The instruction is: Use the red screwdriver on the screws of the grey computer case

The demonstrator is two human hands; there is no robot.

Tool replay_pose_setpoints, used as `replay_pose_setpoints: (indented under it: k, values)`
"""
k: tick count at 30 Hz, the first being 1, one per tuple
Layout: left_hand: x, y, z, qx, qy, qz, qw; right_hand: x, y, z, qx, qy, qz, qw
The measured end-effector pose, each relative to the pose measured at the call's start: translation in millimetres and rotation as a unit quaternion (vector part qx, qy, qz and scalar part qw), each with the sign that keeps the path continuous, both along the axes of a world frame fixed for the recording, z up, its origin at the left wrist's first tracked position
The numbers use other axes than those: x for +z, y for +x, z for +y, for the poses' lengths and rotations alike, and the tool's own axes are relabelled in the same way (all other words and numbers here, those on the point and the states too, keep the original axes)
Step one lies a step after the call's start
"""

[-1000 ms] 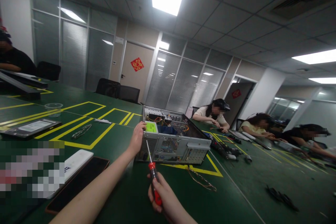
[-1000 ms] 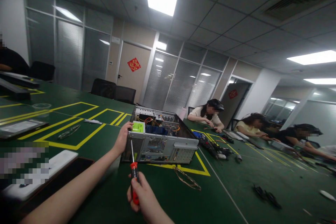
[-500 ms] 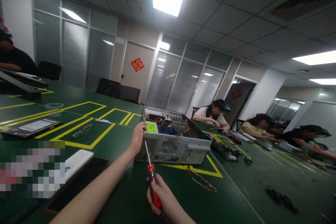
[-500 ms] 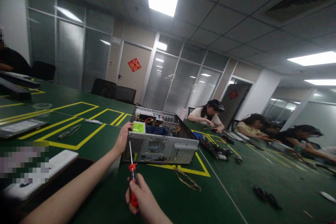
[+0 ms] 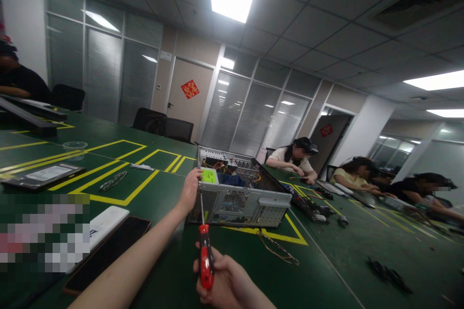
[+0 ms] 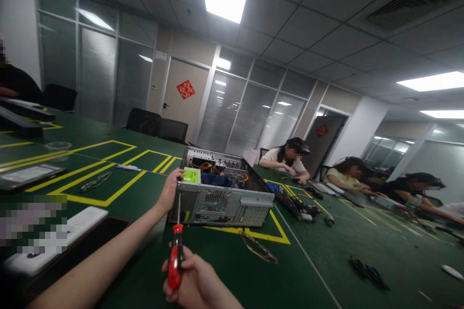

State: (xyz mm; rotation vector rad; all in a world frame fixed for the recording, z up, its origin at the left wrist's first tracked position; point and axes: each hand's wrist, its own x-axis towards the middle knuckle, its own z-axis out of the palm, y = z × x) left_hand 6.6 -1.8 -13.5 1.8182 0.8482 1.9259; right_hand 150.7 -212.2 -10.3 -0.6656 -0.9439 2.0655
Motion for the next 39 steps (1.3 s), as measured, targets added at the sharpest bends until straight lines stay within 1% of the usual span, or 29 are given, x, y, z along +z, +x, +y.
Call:
replay_pose_setpoints:
  k: [2, 6, 14, 16, 19, 23, 25, 28, 30, 32, 35, 39]
  values:
    - [-0.4, 1, 1, 0.002, 0.002, -0.006, 1.0, 3.5, -1, -4, 0.016, 0.001, 0.017, 1.0]
    - [-1.6, 1, 2, 0.003, 0.008, -0.009, 1.0, 3.1, 0, -8, 0.005, 0.029, -0.003, 1.0]
    - [-2.9, 0, 4, 0.006, 0.008, 0.0, 1.0, -3.9, 4, -7, -0.064, 0.008, 0.017, 0.998]
    - [-2.4, 0, 3, 0.008, 0.009, 0.001, 1.0, -2.4, 5, -8, -0.052, 0.005, 0.001, 0.999]
    - [-1.6, 1, 3, 0.008, 0.011, 0.001, 1.0, 4.4, 5, -10, -0.029, 0.008, -0.022, 0.999]
    - [-1.7, 1, 3, 0.003, 0.01, -0.009, 1.0, 16.1, 6, -11, -0.042, -0.004, 0.024, 0.999]
    - [-2.1, 2, 4, 0.004, 0.007, -0.012, 1.0, 20.6, 6, -11, -0.026, -0.016, 0.045, 0.999]
    - [-2.6, 2, 4, 0.007, 0.006, -0.015, 1.0, 23.9, 4, -13, 0.012, -0.022, 0.042, 0.999]
    - [-2.5, 2, 4, 0.006, 0.007, -0.017, 1.0, 22.8, 3, -14, 0.008, -0.016, 0.024, 1.0]
    - [-2.1, 1, 3, 0.003, 0.007, -0.014, 1.0, 19.1, 2, -15, -0.015, -0.01, 0.012, 1.0]
    - [-1.6, 1, 3, 0.001, 0.003, -0.007, 1.0, 12.4, 2, -15, -0.05, -0.005, 0.014, 0.999]
    - [-1.5, 1, 3, 0.003, -0.001, -0.007, 1.0, 9.7, 4, -14, -0.065, -0.017, 0.021, 0.997]
